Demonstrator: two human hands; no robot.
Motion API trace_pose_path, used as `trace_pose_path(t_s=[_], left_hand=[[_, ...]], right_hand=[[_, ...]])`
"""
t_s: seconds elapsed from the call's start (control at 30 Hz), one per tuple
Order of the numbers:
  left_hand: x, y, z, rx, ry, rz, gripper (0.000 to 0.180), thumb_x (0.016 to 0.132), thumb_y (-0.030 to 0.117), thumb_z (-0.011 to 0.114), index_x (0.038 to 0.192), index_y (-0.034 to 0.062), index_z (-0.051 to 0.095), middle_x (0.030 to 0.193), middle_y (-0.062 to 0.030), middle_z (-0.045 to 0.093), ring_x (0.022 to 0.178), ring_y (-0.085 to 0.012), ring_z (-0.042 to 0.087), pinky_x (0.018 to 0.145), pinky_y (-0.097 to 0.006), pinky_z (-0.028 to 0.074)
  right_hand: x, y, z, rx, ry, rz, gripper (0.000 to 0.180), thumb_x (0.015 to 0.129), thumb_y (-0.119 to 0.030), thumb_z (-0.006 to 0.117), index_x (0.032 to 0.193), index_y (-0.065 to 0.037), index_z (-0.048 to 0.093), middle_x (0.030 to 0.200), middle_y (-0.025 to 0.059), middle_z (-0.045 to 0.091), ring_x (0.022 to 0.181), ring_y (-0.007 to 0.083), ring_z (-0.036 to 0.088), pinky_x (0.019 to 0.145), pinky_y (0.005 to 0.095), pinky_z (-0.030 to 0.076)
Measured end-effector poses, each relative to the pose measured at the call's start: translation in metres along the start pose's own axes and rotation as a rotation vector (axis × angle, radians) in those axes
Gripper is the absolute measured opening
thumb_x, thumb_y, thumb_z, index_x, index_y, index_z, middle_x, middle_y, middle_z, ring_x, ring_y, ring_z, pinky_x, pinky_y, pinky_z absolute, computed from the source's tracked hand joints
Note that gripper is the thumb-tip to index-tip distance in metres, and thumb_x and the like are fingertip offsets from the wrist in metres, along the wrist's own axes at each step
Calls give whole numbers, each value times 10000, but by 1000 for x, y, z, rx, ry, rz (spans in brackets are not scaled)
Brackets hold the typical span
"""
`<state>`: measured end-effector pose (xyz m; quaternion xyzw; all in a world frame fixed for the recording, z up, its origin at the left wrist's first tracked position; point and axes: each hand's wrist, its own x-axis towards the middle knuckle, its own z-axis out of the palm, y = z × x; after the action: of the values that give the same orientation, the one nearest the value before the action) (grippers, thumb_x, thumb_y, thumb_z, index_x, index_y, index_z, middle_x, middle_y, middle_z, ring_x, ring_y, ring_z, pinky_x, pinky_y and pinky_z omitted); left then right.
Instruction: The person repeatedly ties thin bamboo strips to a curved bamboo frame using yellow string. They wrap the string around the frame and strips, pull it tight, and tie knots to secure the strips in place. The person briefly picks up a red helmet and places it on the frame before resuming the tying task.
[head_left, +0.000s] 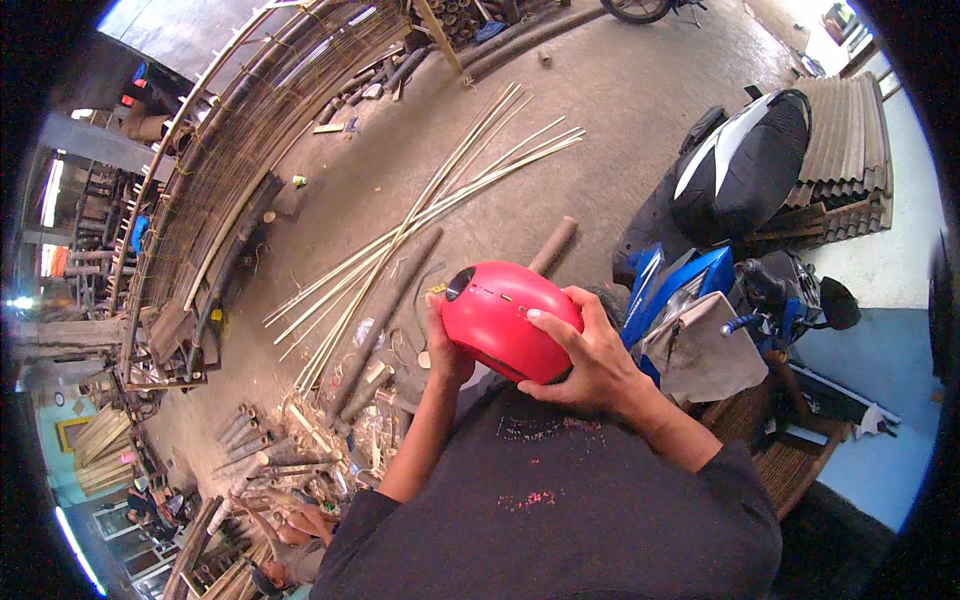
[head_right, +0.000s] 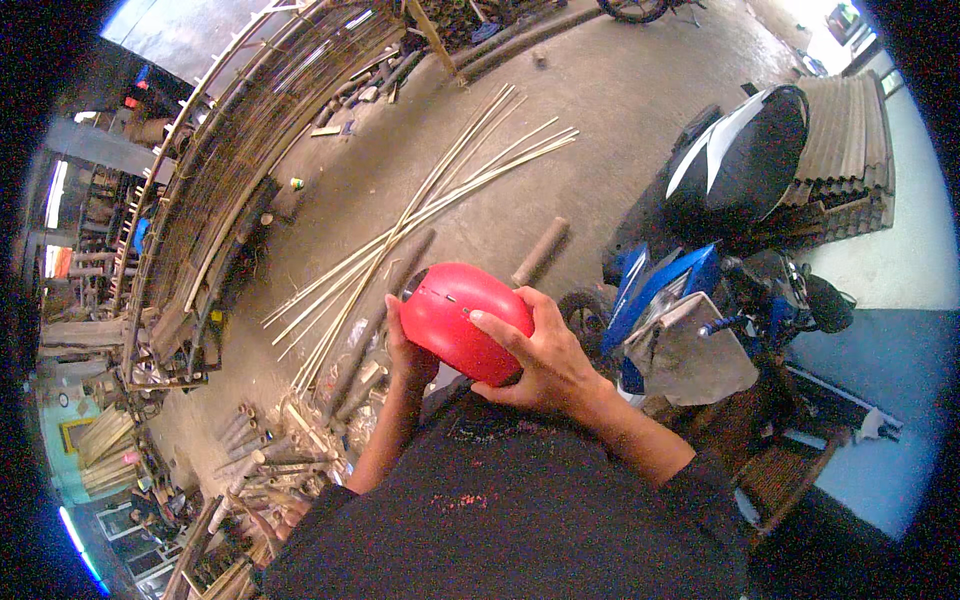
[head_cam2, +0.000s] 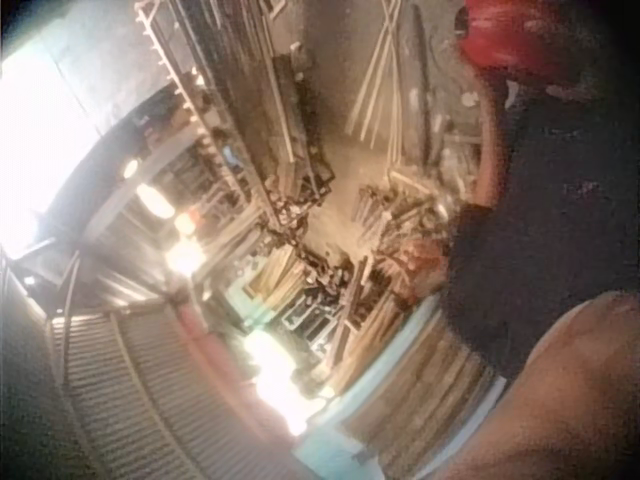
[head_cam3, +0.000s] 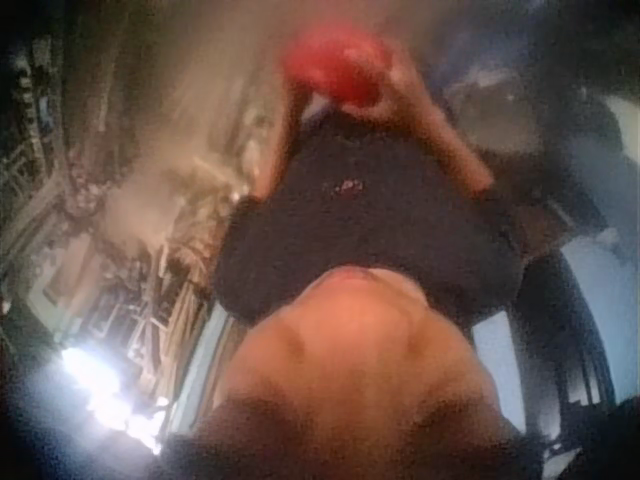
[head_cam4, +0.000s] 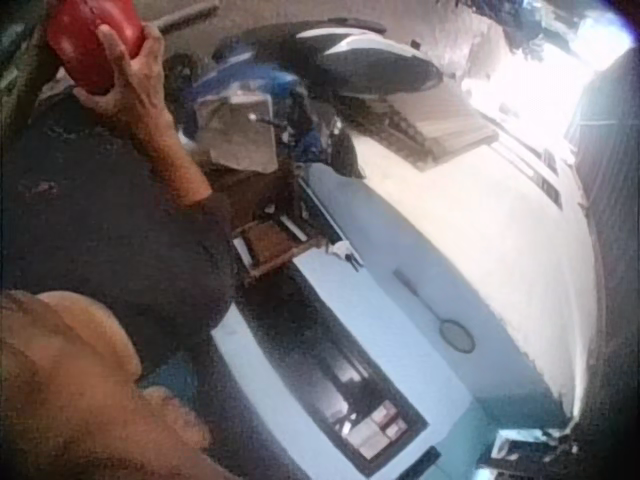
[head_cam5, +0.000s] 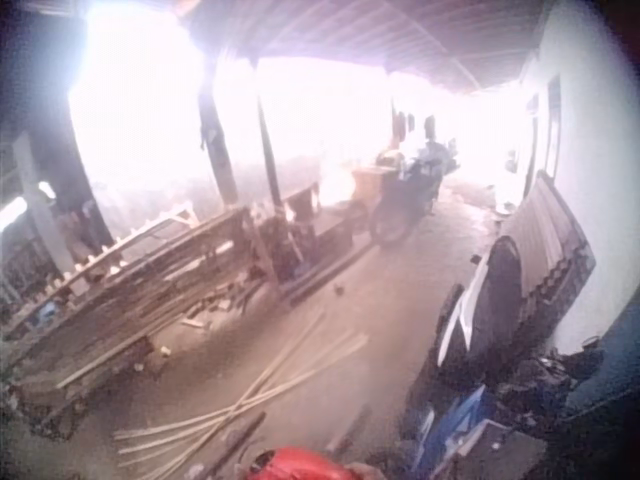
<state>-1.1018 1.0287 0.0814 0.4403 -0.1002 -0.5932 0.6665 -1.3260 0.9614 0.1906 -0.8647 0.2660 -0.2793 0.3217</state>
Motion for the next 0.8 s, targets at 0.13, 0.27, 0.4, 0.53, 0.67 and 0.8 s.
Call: trace_pose_path(t_s=[0.13,0.27,0.4,0.53,0.67,0.8], left_hand=[[21,15,-16,-38,-25,-42,808,960,705,302,1293,13,553,1226,-155,644,1099,-270,633,976,-414,481],[43,42,-34,-69,-61,-82,672,1005,621,325,1277,59,573,1203,-107,659,1091,-215,629,980,-376,469],[69,69,-65,-141,-82,-83,652,1021,588,317,1316,57,552,1270,-125,632,1150,-235,605,1037,-400,434],[94,111,-93,-85,-13,-76,741,947,703,364,1282,73,566,1223,-127,652,1125,-269,618,1007,-447,464],[114,145,-132,-128,7,-26,709,965,674,358,1274,73,573,1215,-124,656,1107,-266,627,1017,-445,454],[136,170,-171,-160,28,13,686,992,636,330,1296,68,564,1216,-128,655,1116,-253,624,1020,-431,455]], right_hand=[[25,1,14,-7,-12,32,976,599,-392,885,1439,-291,399,1289,301,420,1168,485,476,989,537,452],[59,3,41,25,-2,55,972,594,-403,891,1428,-281,406,1283,303,421,1161,487,479,988,538,451],[100,-4,72,1,-10,59,990,582,-401,901,1427,-267,404,1276,297,424,1149,475,486,978,536,456],[154,-10,107,-6,-60,75,996,567,-405,907,1416,-269,404,1273,305,418,1145,480,488,953,539,471],[202,-19,141,-13,-101,47,981,566,-407,907,1398,-266,406,1276,313,411,1142,488,483,938,545,479],[246,-25,173,-53,-167,6,1070,562,-397,917,1428,-223,313,1293,315,398,1153,484,476,937,560,465]])
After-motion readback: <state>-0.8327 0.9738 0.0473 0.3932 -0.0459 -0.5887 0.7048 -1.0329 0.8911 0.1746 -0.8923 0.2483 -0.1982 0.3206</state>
